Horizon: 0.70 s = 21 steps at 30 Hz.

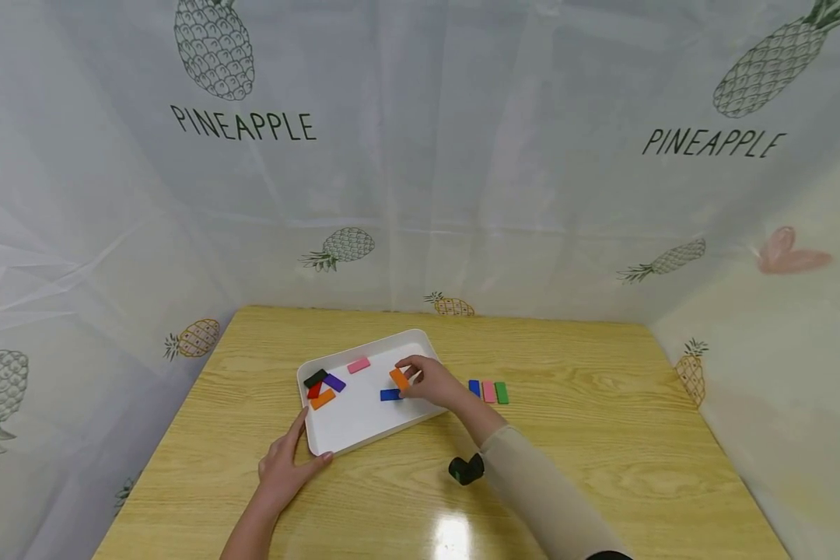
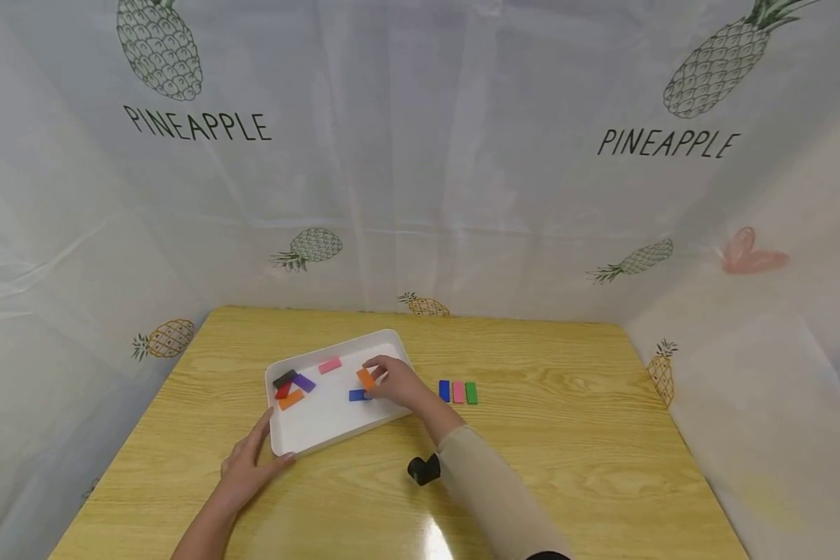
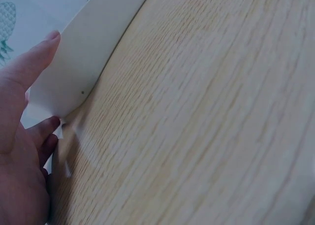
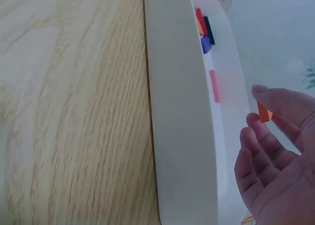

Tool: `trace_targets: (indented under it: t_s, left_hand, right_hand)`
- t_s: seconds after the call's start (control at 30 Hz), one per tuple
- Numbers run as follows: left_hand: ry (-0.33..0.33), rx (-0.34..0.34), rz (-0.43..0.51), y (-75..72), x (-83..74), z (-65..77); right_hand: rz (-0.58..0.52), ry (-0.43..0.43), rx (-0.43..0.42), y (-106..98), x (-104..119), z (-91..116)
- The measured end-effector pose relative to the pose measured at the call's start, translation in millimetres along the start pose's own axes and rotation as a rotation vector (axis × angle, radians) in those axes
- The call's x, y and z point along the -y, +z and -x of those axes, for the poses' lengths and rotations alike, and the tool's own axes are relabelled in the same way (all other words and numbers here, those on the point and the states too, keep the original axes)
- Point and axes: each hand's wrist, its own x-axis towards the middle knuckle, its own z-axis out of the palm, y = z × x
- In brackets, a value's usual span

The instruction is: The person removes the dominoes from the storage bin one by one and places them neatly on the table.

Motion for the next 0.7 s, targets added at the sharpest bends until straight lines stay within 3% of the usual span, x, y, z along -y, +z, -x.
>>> trace_targets:
  t_s: [0.4, 0.7]
  left_hand:
    - [-0.011, 0.014, -0.004, -1.2, -2.9, 0.3]
    - [-0.006, 0.008, -0.018, -0.9, -5.5, 2.0]
  right_hand:
    - [0.022, -0.113, -0.004, -25, -2, 35]
    - [0.038, -0.101, -0.061, -47, -8, 63]
